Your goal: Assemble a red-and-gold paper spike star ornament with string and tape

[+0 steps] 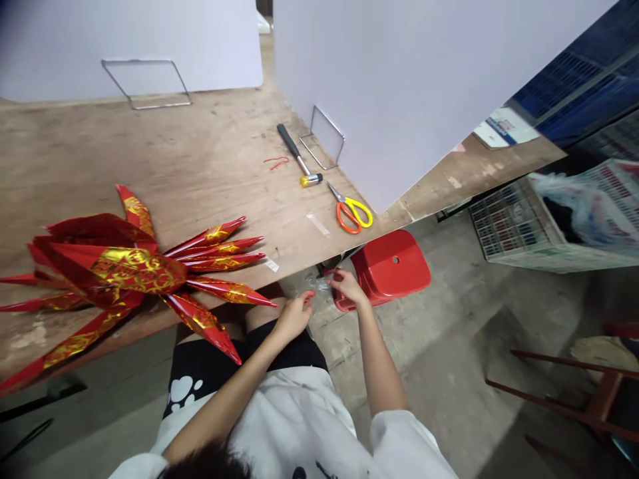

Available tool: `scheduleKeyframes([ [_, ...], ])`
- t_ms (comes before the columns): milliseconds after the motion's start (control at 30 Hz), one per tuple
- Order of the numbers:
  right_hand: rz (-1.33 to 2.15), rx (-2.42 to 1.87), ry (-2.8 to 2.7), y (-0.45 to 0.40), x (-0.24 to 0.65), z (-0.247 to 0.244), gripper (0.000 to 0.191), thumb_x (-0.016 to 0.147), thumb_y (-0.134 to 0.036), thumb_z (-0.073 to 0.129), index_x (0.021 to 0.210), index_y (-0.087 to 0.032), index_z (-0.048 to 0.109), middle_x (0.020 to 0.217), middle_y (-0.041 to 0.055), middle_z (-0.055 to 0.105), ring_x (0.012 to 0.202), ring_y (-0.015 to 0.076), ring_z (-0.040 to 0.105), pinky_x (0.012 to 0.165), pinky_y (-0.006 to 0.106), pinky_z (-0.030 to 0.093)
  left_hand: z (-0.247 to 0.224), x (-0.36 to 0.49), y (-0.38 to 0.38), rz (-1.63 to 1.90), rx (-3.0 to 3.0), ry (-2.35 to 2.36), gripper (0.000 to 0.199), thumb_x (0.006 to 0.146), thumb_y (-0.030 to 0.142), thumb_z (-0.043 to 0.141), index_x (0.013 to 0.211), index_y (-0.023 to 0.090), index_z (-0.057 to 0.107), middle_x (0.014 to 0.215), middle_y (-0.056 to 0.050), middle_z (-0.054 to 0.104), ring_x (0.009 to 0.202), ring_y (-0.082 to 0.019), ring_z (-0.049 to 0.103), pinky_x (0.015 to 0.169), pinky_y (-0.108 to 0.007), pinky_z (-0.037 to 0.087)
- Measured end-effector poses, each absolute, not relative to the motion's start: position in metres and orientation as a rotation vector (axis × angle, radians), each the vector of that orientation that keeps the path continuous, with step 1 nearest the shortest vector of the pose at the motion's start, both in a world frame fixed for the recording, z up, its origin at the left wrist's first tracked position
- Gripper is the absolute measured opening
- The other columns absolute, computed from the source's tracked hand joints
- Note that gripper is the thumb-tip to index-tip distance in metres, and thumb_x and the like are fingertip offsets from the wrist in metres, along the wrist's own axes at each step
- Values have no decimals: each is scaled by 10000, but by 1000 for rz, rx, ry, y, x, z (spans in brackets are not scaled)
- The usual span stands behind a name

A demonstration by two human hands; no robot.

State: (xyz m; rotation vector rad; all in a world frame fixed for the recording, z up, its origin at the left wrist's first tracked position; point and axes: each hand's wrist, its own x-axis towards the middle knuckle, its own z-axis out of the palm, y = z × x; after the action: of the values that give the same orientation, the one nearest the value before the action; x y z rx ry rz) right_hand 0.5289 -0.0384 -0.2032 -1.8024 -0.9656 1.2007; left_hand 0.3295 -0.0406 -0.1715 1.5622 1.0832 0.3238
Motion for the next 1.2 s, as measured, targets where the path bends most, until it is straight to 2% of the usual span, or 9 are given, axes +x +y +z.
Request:
scheduleKeyframes([
  [133,1322,-1757,-917,-64,527,-201,330,554,-390,796,711,-124,682,665,36,694,682,191,651,730,344,534,-191,333,-34,441,1505,1047,448,742,-1,493,1157,147,575,1186,-137,637,1135,-236,598,1044,-440,421],
  [333,1318,-1652,-746,-96,504,-157,362,659,-433,770,871,-152,688,754,68,729,690,192,683,706,339,549,-166,323,-45,557,1431,757,606,764,104,617,1325,226,422,1359,-97,543,1251,-201,527,1075,-376,409],
  [533,1335,-1525,-661,-92,478,-100,318,633,-384,815,836,-162,712,733,57,735,619,170,678,636,310,559,-130,304,-55,510,1090,628,379,816,241,627,1180,217,525,1174,-92,642,906,-168,695,803,-297,560],
  [800,1442,-1808,-830,-64,500,-64,354,635,-429,793,818,-136,720,724,98,736,625,217,696,537,297,546,-117,304,-60,435,800,692,335,677,278,763,960,131,661,1011,-89,707,779,-183,717,688,-264,571],
  [867,1245,-1998,-1005,-52,516,-52,325,709,-453,720,740,-129,710,647,93,712,553,207,666,510,297,524,-114,303,-60,430,775,697,403,663,290,784,1014,130,668,936,-84,728,787,-198,721,708,-277,574],
  [933,708,-2141,-1148,-35,533,-43,314,801,-431,614,744,-136,705,653,88,704,557,202,651,560,315,524,-110,301,-61,425,760,687,455,658,301,794,1062,134,668,918,-87,738,801,-214,724,723,-293,577],
  [1033,-34,-2190,-1387,0,554,-40,243,819,-272,572,960,-125,703,901,134,719,801,248,668,790,384,508,-103,298,-62,442,745,684,494,645,310,806,1087,139,668,993,-106,735,802,-222,727,730,-307,583],
  [1100,-78,-2270,-1589,25,563,-45,259,799,-235,592,999,-103,691,992,171,692,867,265,648,820,390,485,-98,297,-63,435,742,683,532,645,315,808,1120,130,658,913,-105,747,781,-224,728,732,-316,586],
  [1200,141,-2439,-1740,55,569,-51,170,769,-250,642,851,-111,697,882,149,682,791,242,633,747,348,469,-91,295,-64,399,742,667,609,651,321,807,1196,122,623,719,-71,741,762,-230,730,737,-329,589],
])
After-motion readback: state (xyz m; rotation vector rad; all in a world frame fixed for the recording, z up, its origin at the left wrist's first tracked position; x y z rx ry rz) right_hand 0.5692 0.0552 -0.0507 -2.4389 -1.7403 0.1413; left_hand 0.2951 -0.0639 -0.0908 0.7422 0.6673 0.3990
